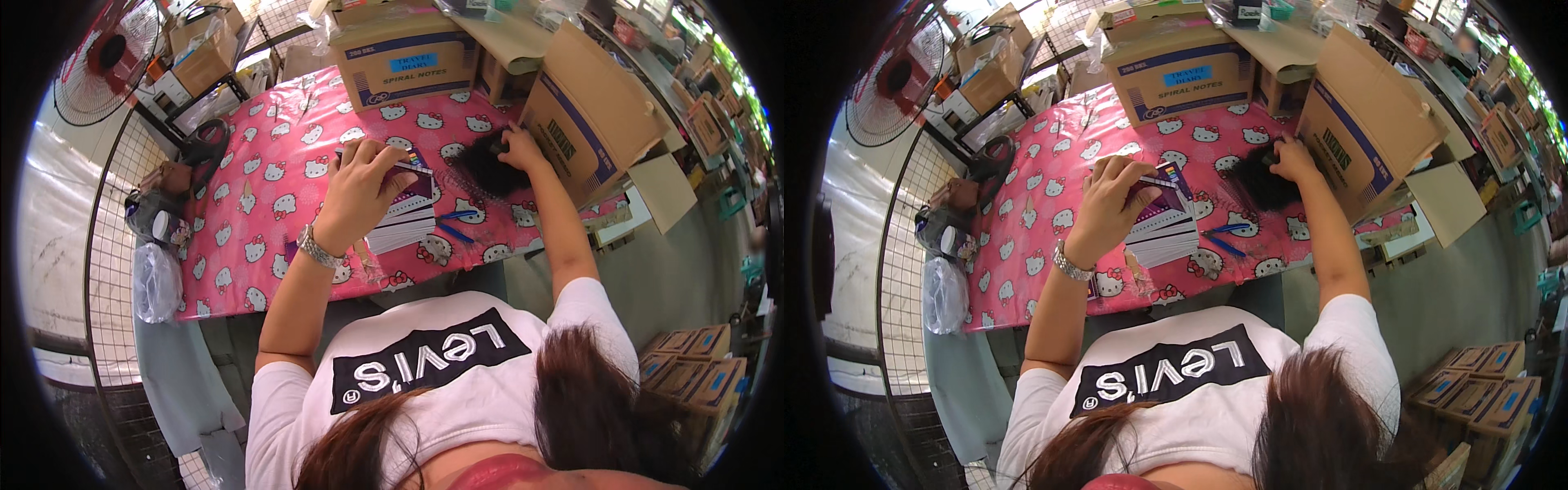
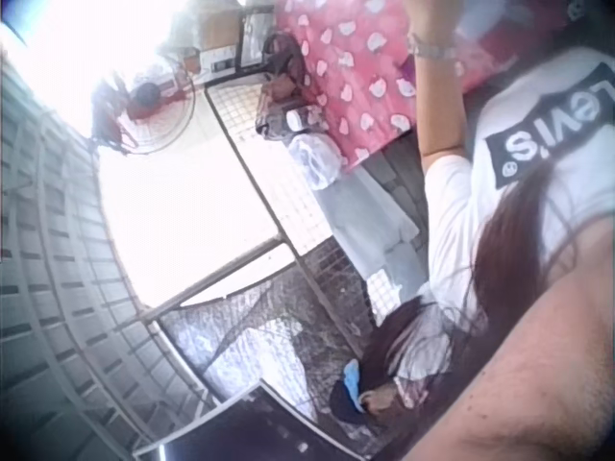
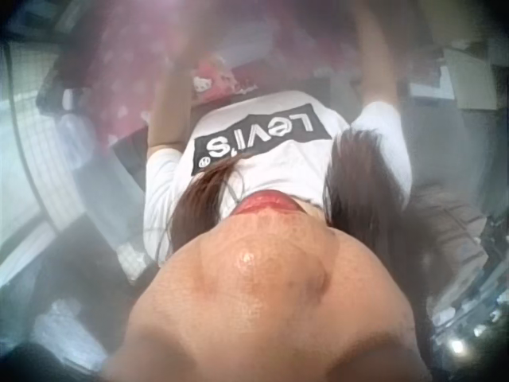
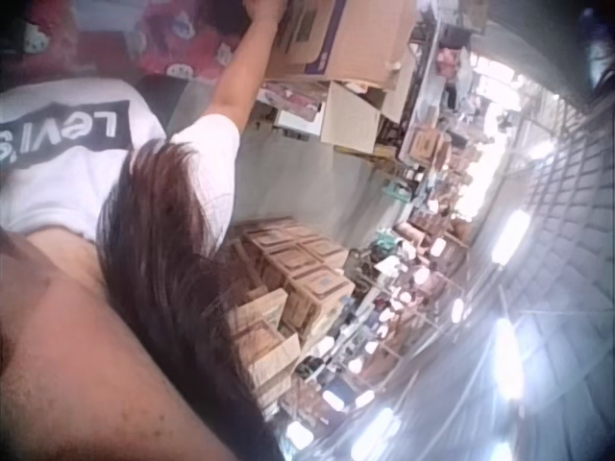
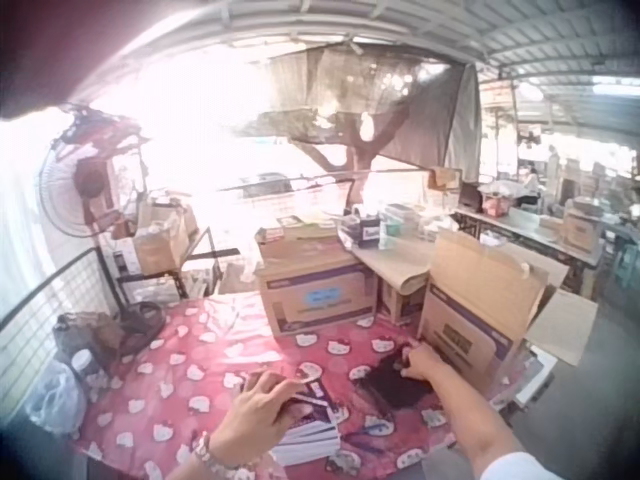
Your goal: The person picks up notebooks from a stack, places them into a cardboard box, and wraps some of the items in a plastic bag.
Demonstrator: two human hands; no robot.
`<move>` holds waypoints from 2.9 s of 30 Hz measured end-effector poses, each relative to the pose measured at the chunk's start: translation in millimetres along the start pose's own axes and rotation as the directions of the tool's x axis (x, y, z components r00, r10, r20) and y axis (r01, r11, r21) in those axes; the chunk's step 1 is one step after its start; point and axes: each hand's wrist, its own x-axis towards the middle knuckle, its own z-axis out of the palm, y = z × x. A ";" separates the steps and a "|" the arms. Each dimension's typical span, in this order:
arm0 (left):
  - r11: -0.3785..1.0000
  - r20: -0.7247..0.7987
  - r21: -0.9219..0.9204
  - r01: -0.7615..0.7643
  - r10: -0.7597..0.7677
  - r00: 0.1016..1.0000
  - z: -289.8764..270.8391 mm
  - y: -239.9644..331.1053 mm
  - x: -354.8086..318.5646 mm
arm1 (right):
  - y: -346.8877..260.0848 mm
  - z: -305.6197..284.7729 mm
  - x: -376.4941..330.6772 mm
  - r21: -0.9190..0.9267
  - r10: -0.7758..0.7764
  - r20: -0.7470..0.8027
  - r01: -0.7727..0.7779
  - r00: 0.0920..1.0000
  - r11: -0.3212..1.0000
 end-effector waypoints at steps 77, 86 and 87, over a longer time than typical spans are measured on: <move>0.800 -0.099 -0.467 0.378 -0.472 0.876 13.6 -32.0 -1.4 | -224.9 -166.4 -36.0 0.162 -0.707 -0.062 0.706 0.704 0.689; 0.824 -0.162 -0.433 0.365 -0.469 0.868 11.6 -33.3 -10.2 | -235.3 -147.5 -41.9 0.174 -0.744 -0.324 0.810 0.585 0.561; 0.808 -0.159 -0.460 0.369 -0.484 0.861 11.2 -31.5 -10.2 | -237.3 -153.5 -41.3 0.201 -0.755 -0.264 0.800 0.600 0.565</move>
